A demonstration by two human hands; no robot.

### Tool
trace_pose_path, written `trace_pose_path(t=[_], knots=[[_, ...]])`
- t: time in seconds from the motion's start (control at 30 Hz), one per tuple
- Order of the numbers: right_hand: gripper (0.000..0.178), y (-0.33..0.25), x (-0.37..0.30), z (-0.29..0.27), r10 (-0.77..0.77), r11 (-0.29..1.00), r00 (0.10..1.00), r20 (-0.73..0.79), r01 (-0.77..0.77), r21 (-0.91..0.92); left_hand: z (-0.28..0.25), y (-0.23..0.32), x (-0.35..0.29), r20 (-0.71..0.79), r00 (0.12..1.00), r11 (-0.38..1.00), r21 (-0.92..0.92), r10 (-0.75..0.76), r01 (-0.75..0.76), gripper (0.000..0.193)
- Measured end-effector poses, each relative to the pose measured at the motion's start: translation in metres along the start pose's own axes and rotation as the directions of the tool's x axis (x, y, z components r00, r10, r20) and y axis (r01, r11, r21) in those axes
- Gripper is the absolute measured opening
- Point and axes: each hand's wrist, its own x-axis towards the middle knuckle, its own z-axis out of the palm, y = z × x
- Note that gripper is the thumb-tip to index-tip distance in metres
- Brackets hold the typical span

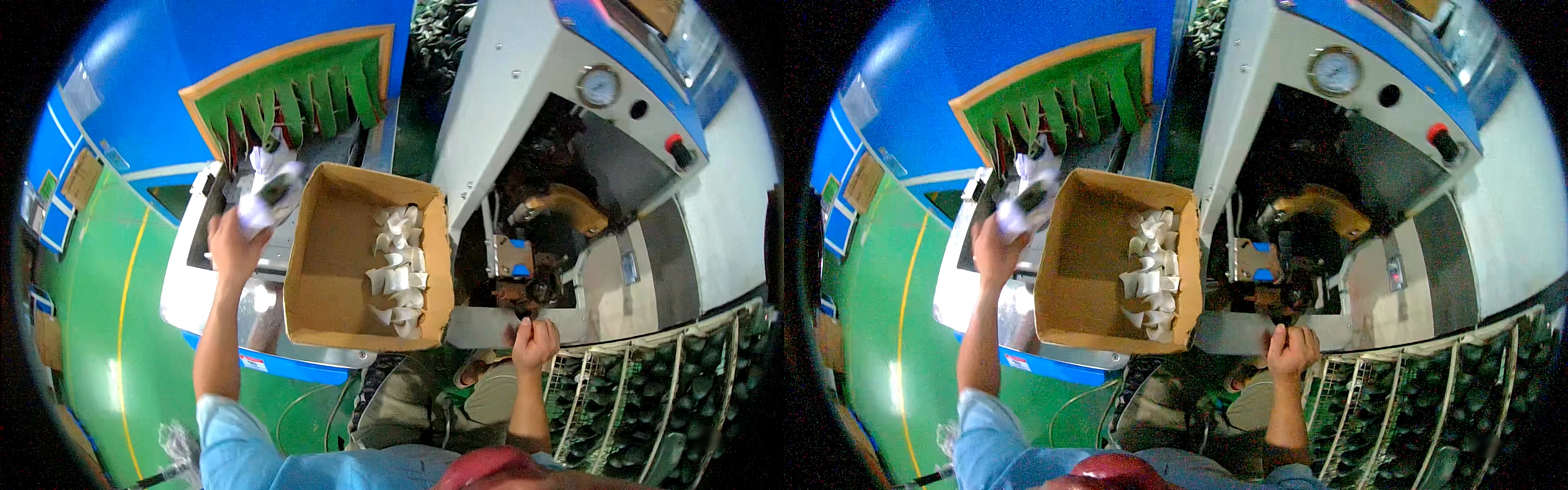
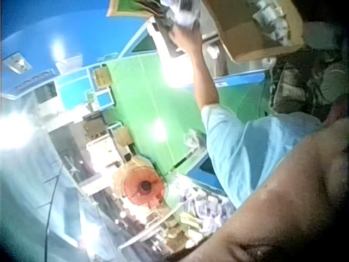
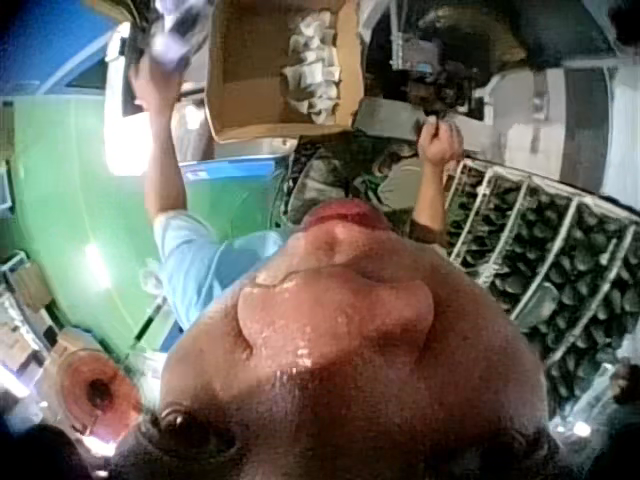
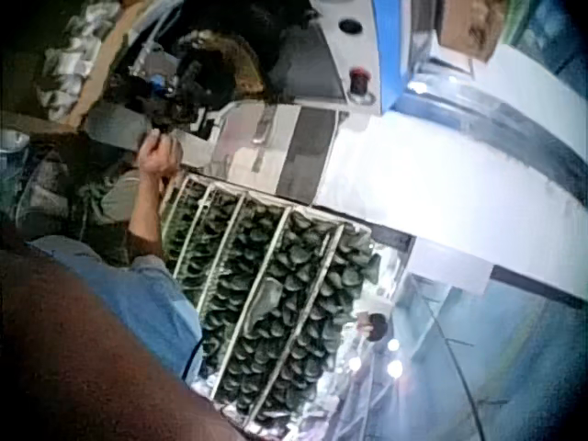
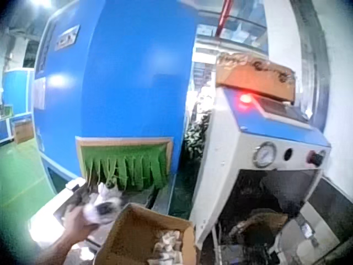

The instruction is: The person takes shoes from a box, inserts green shoe lasts into them, and places the shoes onto a moving conveyor track.

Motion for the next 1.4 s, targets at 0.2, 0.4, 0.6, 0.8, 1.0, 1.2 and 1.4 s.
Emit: trace_pose_path(t=[0.2,0.4,0.6,0.8,1.0,1.2,1.4], knots=[[0.019,-0.073,-0.026,-0.011,0.336,0.574,0.915,0.225,-0.388,0.721,-0.115,0.046,-0.133,0.296,0.848,0.308,-0.837,-0.440,0.452,0.062],[0.136,-0.201,-0.010,-0.071,-0.352,-0.066,0.871,0.342,-0.388,0.919,-0.085,0.191,-0.216,0.680,0.732,-0.185,-0.715,0.042,0.674,0.125],[0.137,-0.142,-0.025,-0.117,-0.095,0.212,0.876,0.472,-0.445,0.870,-0.038,0.309,-0.234,0.814,0.556,-0.187,-0.527,0.169,0.829,0.068],[0.123,-0.121,-0.054,-0.158,0.184,0.780,0.949,0.255,-0.299,0.550,-0.016,0.353,-0.252,0.445,0.894,0.674,-0.677,0.056,0.295,0.024],[0.120,-0.075,-0.090,-0.135,0.249,0.441,0.793,0.555,-0.604,0.664,0.007,0.323,-0.259,0.472,0.763,0.776,-0.627,0.443,-0.062,0.017],[0.078,-0.061,-0.127,-0.105,0.178,-0.903,0.443,0.879,-0.281,0.324,0.005,0.299,-0.244,0.854,0.521,-0.077,-0.520,-0.008,0.851,0.031],[0.094,-0.054,-0.083,-0.139,0.099,-0.599,0.525,0.846,-0.647,0.471,0.026,0.307,-0.248,0.920,0.081,-0.174,-0.014,0.384,0.985,0.060]])
